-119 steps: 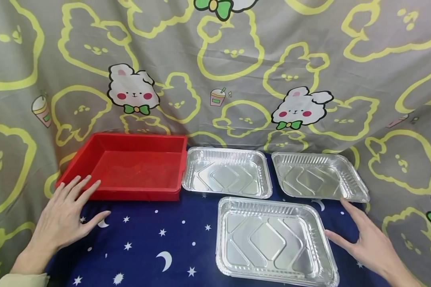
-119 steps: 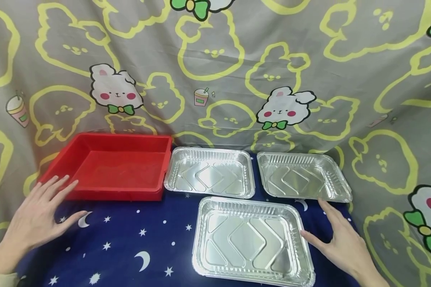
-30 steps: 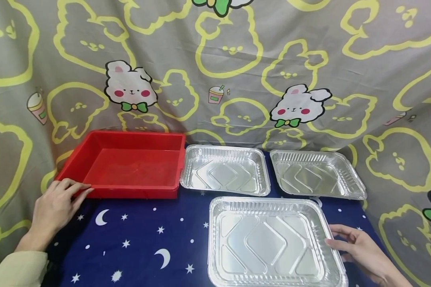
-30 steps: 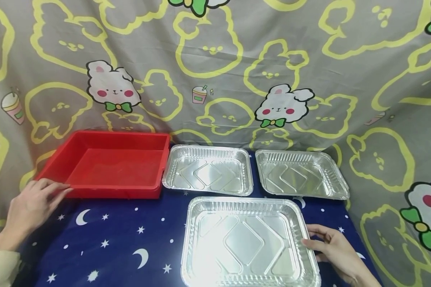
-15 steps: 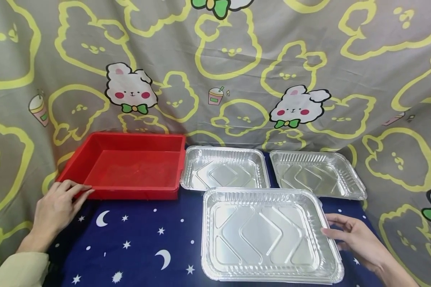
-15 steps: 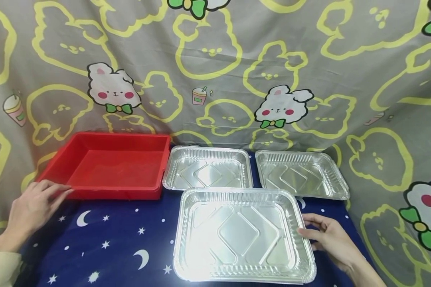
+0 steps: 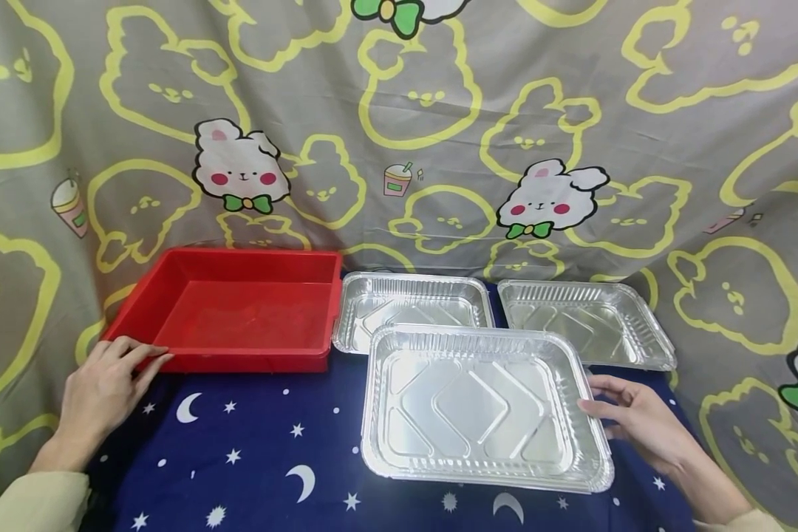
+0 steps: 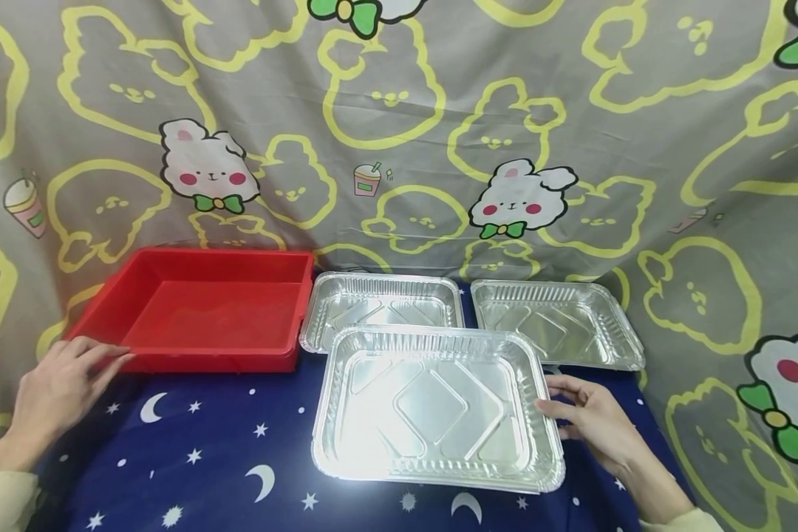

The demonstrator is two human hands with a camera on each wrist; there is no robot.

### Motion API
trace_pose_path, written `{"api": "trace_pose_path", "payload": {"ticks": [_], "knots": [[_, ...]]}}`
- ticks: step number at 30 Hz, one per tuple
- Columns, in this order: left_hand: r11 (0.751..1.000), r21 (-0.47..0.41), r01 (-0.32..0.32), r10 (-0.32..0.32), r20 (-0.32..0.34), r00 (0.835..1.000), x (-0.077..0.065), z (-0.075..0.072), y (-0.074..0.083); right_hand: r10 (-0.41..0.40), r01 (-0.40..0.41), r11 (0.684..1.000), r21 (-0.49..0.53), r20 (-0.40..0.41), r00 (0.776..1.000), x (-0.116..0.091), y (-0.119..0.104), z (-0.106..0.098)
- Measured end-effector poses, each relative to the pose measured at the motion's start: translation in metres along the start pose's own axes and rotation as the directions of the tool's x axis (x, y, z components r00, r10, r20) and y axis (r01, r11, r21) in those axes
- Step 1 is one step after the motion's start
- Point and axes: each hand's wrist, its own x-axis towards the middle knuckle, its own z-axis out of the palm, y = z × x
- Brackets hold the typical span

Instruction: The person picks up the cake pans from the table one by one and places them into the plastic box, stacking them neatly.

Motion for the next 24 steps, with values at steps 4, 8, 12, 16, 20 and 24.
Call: {"api": "trace_pose_path", "payload": {"ticks": [4,8,12,16,20,24], "knots": [[1.000,0.007,0.008,-0.008,0.007,1.000,-0.001,0.000,0.000,-0.026,0.026,1.000,0.014,-0.018,1.000,0.008,-0.006,0.006],[1.000,0.008,0.010,-0.010,0.004,1.000,-0.001,0.000,0.000,-0.046,0.047,0.998,0.042,-0.028,0.999,0.014,-0.011,0.011],[1.000,0.008,0.012,-0.012,0.003,1.000,-0.001,0.000,0.000,-0.042,0.045,0.996,0.073,-0.045,0.998,0.021,-0.015,0.015],[1.000,0.010,0.015,-0.015,0.008,1.000,-0.001,0.000,0.000,-0.045,0.049,0.992,0.113,-0.039,0.998,0.029,-0.021,0.022],[1.000,0.014,0.017,-0.017,0.016,1.000,0.000,0.001,0.000,-0.060,0.063,0.989,0.136,-0.025,0.998,0.037,-0.027,0.030],[1.000,0.017,0.021,-0.021,0.022,1.000,0.000,0.000,0.000,-0.064,0.067,0.992,0.105,-0.033,0.997,0.045,-0.035,0.039]]}}
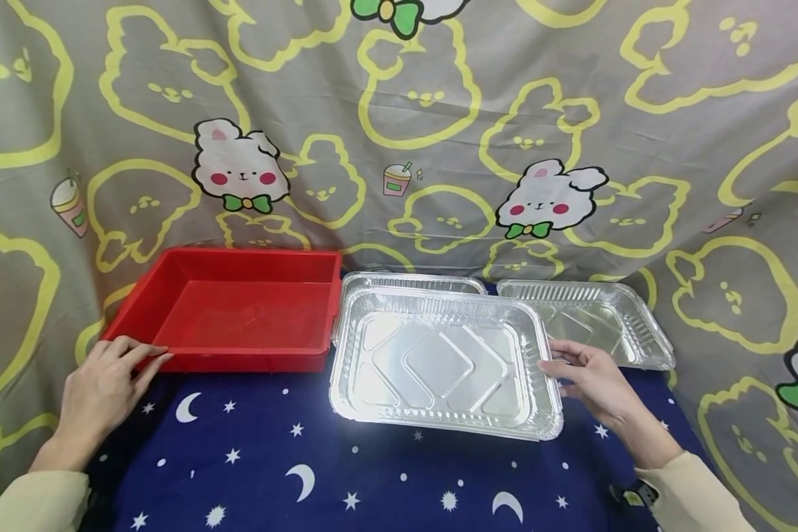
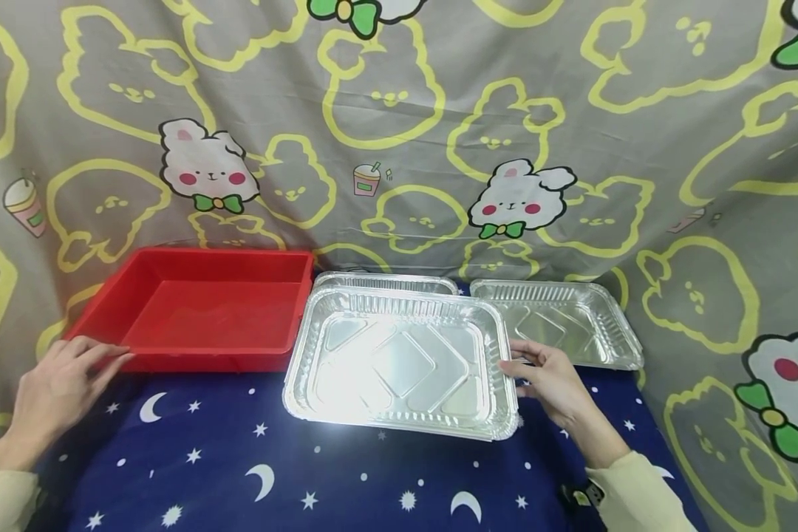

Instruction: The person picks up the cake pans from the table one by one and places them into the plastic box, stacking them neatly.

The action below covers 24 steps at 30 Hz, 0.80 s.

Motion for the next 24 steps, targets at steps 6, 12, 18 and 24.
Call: {"api": "trace_pose_path", "payload": {"ticks": [6,12,18,24], "knots": [[1.000,-0.005,-0.014,0.014,-0.023,1.000,0.001,0.000,-0.001,-0.002,0.002,0.999,-0.039,-0.015,1.000,0.014,-0.008,0.013],[1.000,-0.002,-0.008,0.007,-0.029,1.000,0.000,0.001,-0.001,-0.012,0.012,0.999,0.038,0.012,1.000,0.027,-0.013,0.025],[1.000,-0.001,-0.012,0.012,-0.028,1.000,-0.001,0.001,-0.001,-0.013,0.012,0.998,0.059,0.016,1.000,0.041,-0.017,0.036],[1.000,0.000,-0.007,0.007,-0.021,1.000,-0.001,0.000,-0.001,-0.022,0.022,0.998,0.061,-0.003,1.000,0.056,-0.022,0.048]]}}
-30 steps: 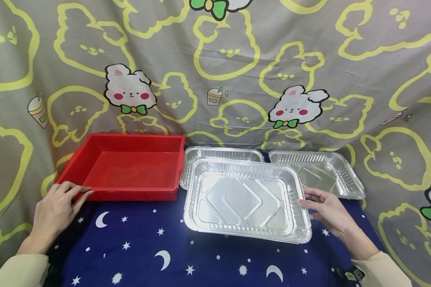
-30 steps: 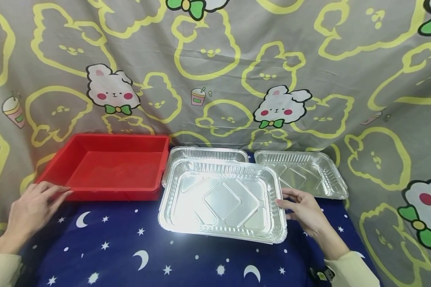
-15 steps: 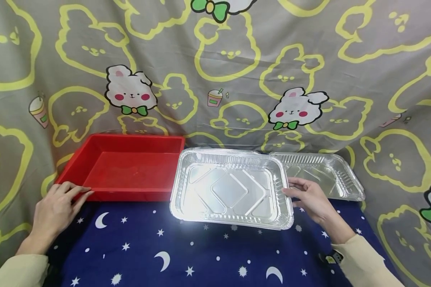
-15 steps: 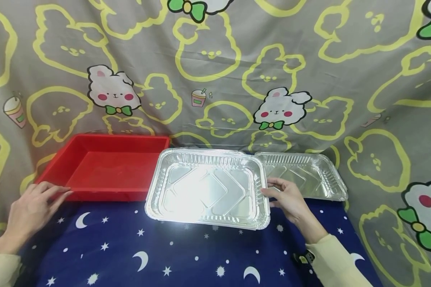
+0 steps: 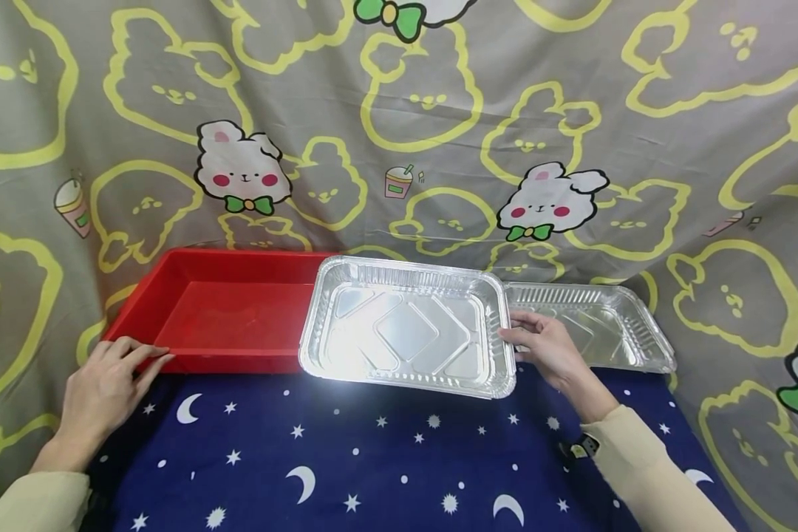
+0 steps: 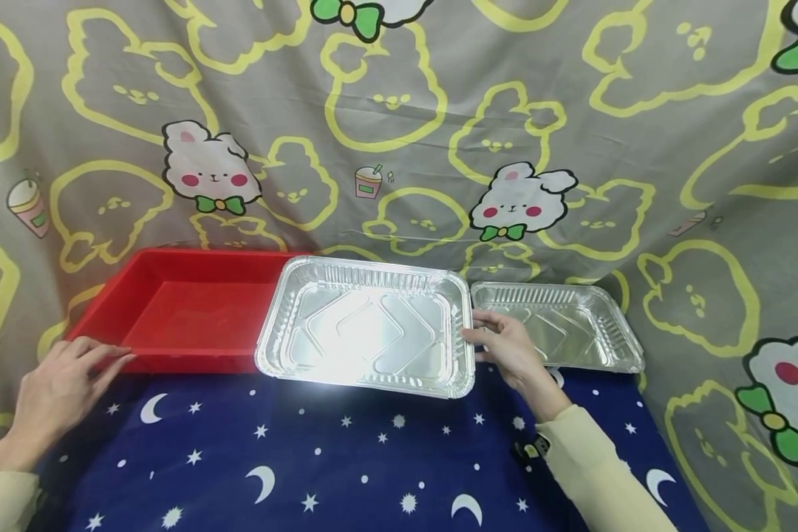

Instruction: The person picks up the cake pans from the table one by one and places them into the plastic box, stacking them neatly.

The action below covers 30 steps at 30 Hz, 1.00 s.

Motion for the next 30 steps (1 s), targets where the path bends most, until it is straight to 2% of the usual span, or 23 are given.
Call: {"api": "trace_pose_path", "payload": {"ticks": [10,22,30], "knots": [[1.000,0.003,0.003,-0.003,0.004,1.000,0.001,0.000,0.001,-0.018,0.018,0.999,0.033,0.004,1.000,0.025,-0.005,0.021],[1.000,-0.004,-0.010,0.010,-0.016,1.000,0.000,0.000,0.000,-0.021,0.021,1.000,-0.001,-0.044,0.999,0.052,-0.010,0.043],[1.000,0.000,-0.009,0.009,-0.012,1.000,0.000,0.000,0.000,-0.020,0.022,0.999,0.031,-0.059,0.998,0.068,-0.014,0.059]]}}
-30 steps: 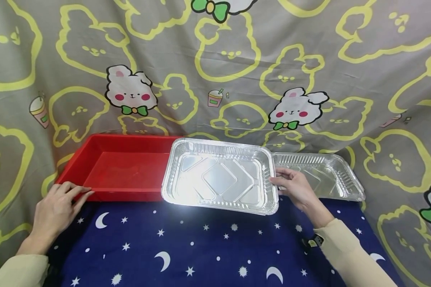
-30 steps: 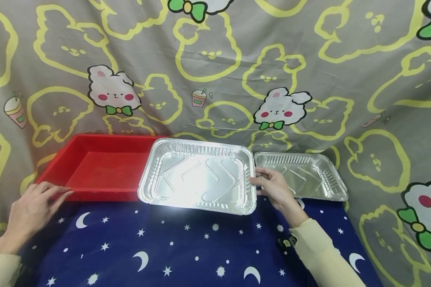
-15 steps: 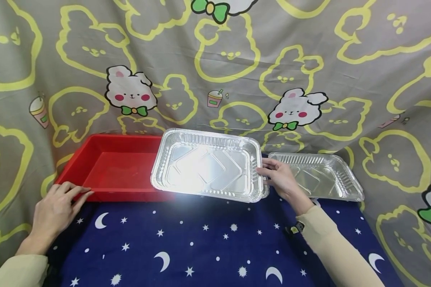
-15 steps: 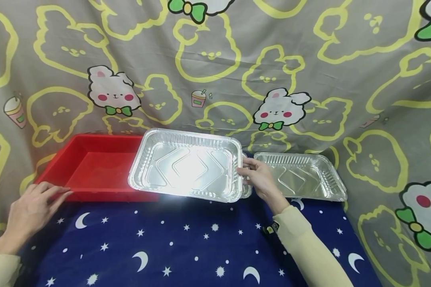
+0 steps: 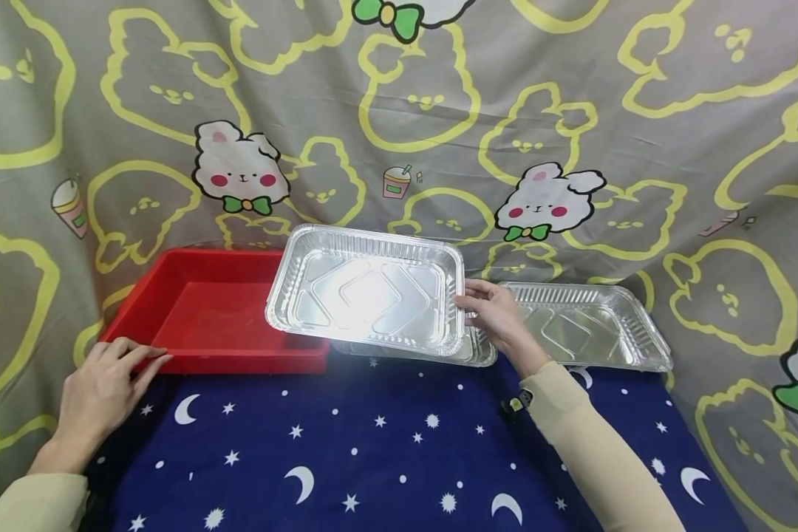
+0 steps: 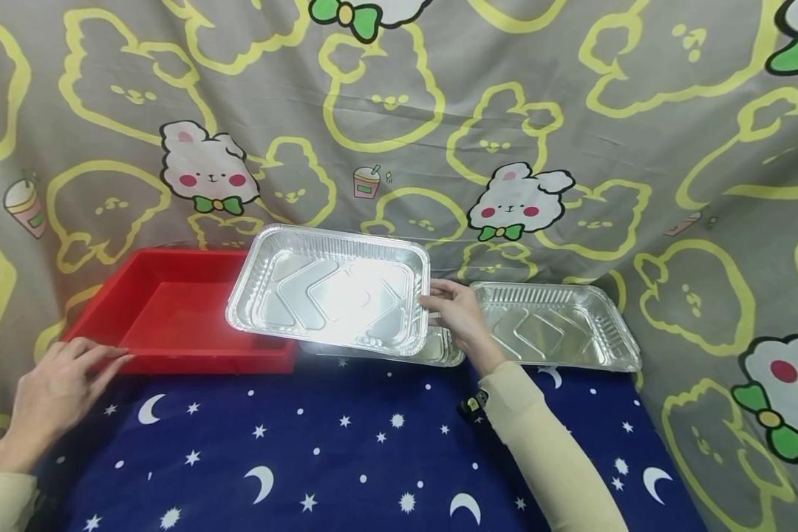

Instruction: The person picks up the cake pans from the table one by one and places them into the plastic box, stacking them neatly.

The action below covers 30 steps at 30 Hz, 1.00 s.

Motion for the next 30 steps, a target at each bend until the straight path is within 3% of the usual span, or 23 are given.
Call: {"api": "trace_pose_path", "payload": {"ticks": [8,20,30], "knots": [[1.000,0.000,0.000,0.000,-0.007,1.000,0.002,0.001,0.002,-0.023,0.022,0.999,0.034,0.014,1.000,0.011,-0.006,0.014],[1.000,0.008,0.012,-0.012,0.014,1.000,0.002,0.001,0.003,-0.069,0.069,0.998,0.006,0.024,0.997,0.026,-0.016,0.039],[1.000,-0.004,-0.001,0.001,-0.020,1.000,0.001,0.002,0.001,-0.092,0.090,0.994,0.056,0.039,0.995,0.028,-0.023,0.077]]}}
